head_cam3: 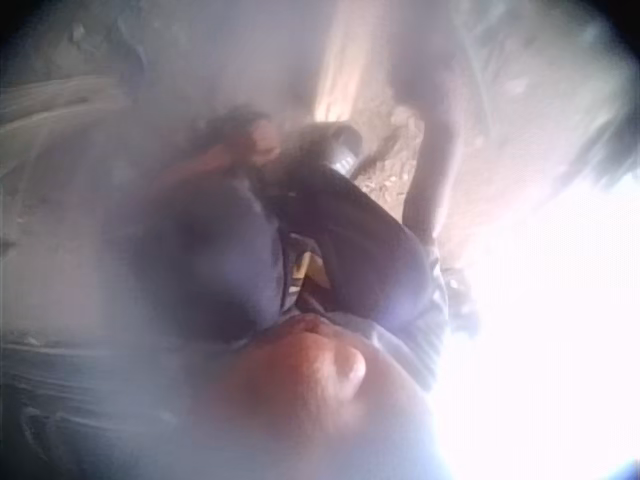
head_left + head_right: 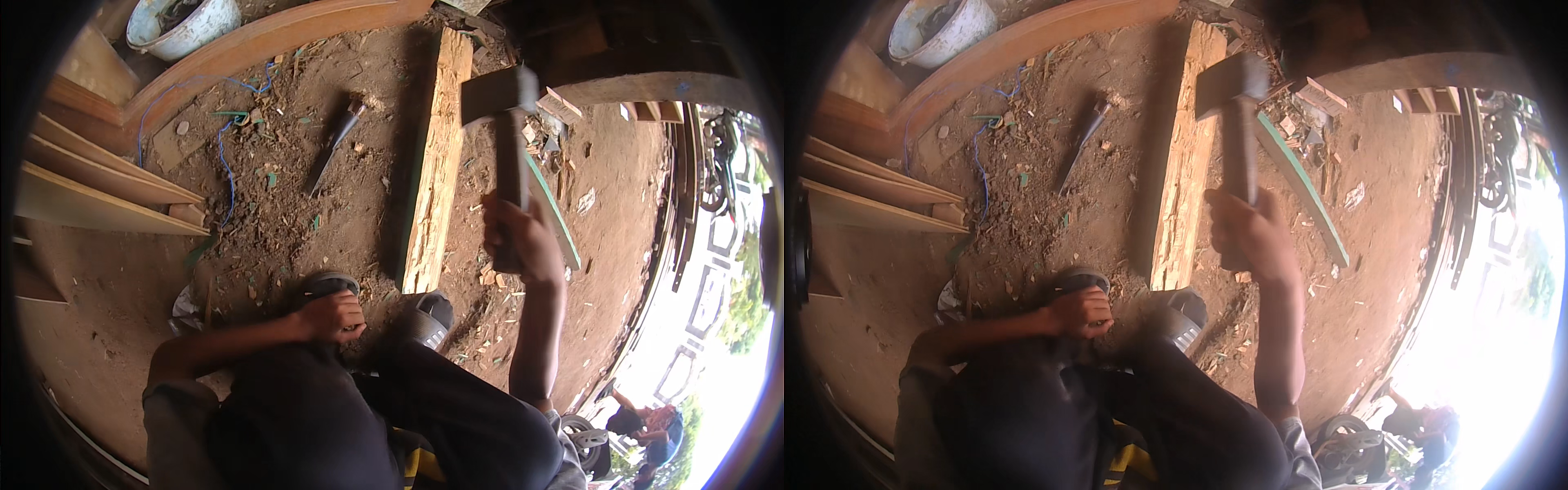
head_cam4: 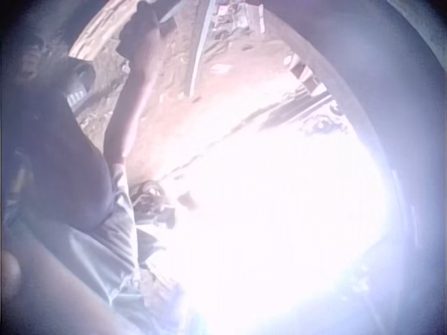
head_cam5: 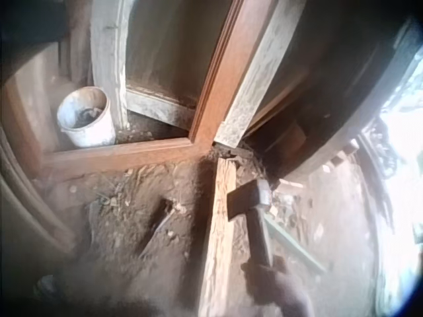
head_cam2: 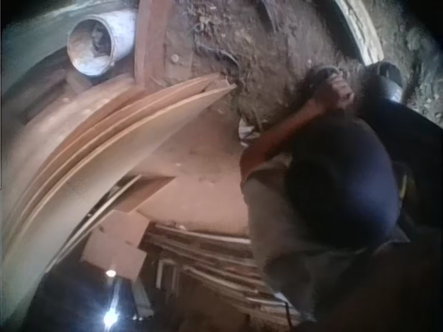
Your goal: The person sits on the ground and uses a chisel and axe to carve and shape a rectangular wooden plank. They repeatedly strike the chisel with the axe to remove wood chips, then clear debris by hand and continue carving along the plank's length.
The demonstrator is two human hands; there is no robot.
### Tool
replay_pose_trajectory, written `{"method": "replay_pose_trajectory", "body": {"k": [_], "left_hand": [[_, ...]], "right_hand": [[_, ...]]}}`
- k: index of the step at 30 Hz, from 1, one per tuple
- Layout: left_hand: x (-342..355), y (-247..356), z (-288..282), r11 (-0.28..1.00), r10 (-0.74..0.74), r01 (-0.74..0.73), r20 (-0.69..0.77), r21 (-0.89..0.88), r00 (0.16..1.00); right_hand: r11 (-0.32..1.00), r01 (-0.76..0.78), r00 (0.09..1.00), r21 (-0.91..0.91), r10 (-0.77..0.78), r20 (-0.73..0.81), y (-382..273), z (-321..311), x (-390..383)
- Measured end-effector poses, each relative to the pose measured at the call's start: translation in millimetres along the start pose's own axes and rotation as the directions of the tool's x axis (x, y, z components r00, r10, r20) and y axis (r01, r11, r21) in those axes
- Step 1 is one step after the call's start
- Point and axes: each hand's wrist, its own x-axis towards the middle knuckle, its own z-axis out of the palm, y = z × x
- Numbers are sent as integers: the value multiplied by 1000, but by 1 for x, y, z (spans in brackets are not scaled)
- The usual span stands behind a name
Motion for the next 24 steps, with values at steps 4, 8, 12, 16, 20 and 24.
{"method": "replay_pose_trajectory", "body": {"k": [4, 8, 12, 16, 20, 24], "left_hand": [[1, 0, -3, 1000, -1, 1, -6, -3, 1000], [3, -1, -4, 999, -5, 6, 5, -32, 1000], [3, -1, -2, 1000, -18, 19, 19, -16, 1000], [2, -1, -4, 1000, -11, 11, 29, 4, 1000], [0, 2, -4, 1000, -23, 23, -9, 9, 1000], [0, 2, -1, 1000, -25, 25, 36, 3, 999]], "right_hand": [[917, 334, 932, 216, -288, -219, -65, -35, -63], [740, 642, 741, 200, -533, -408, -102, -84, -72], [543, 840, 456, -12, -717, -528, -65, -43, 1], [971, 239, 932, -24, -236, -276, 41, 25, 52], [932, -287, 953, 222, 301, -31, 70, -11, 34], [992, -32, 999, 125, 36, -27, 29, -16, -13]]}}
